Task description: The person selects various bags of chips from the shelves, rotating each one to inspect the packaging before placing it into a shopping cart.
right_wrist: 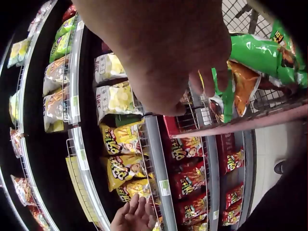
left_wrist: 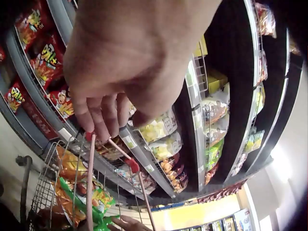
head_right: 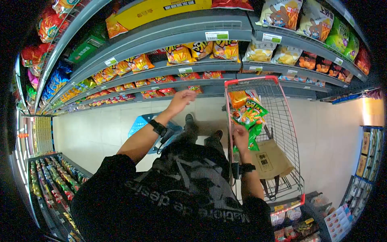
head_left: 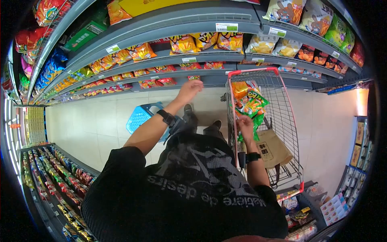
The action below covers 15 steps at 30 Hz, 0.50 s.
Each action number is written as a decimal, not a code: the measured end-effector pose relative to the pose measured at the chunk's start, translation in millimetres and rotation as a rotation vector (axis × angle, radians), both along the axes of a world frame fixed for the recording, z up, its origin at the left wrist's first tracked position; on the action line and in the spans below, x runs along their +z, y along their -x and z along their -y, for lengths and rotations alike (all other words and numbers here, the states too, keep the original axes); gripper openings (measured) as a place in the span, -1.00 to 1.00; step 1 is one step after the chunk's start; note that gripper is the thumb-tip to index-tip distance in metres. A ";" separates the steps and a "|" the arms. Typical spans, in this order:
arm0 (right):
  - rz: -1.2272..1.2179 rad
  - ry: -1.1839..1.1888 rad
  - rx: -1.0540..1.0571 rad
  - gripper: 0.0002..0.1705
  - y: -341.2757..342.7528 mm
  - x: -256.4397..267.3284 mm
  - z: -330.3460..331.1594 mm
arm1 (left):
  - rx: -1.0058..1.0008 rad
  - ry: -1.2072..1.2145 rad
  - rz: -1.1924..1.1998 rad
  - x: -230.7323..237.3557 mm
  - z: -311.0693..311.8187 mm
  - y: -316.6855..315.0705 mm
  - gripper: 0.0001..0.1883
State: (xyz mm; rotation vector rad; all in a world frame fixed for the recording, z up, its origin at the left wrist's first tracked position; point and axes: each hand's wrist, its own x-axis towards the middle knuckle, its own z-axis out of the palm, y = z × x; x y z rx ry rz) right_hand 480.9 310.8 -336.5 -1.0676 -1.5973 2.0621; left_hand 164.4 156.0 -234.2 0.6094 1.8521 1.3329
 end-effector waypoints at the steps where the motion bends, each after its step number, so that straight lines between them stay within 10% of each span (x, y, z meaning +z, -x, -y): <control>1: -0.016 -0.141 0.004 -0.84 5.5 -13.4 3.0 | 0.045 -0.042 -0.016 -1.9 0.0 14.5 -0.71; 9: 0.000 -0.085 0.036 -0.83 42.1 12.4 35.2 | 0.393 -0.109 -0.411 35.6 -29.1 165.6 -0.73; 12: -0.001 -0.074 0.033 -0.82 55.8 21.5 42.7 | 0.351 0.023 -1.154 20.2 -38.0 232.3 -0.74; 15: 0.037 -0.082 -0.015 -0.82 69.5 28.0 51.8 | 0.290 0.094 -1.386 9.2 -44.3 263.8 -0.74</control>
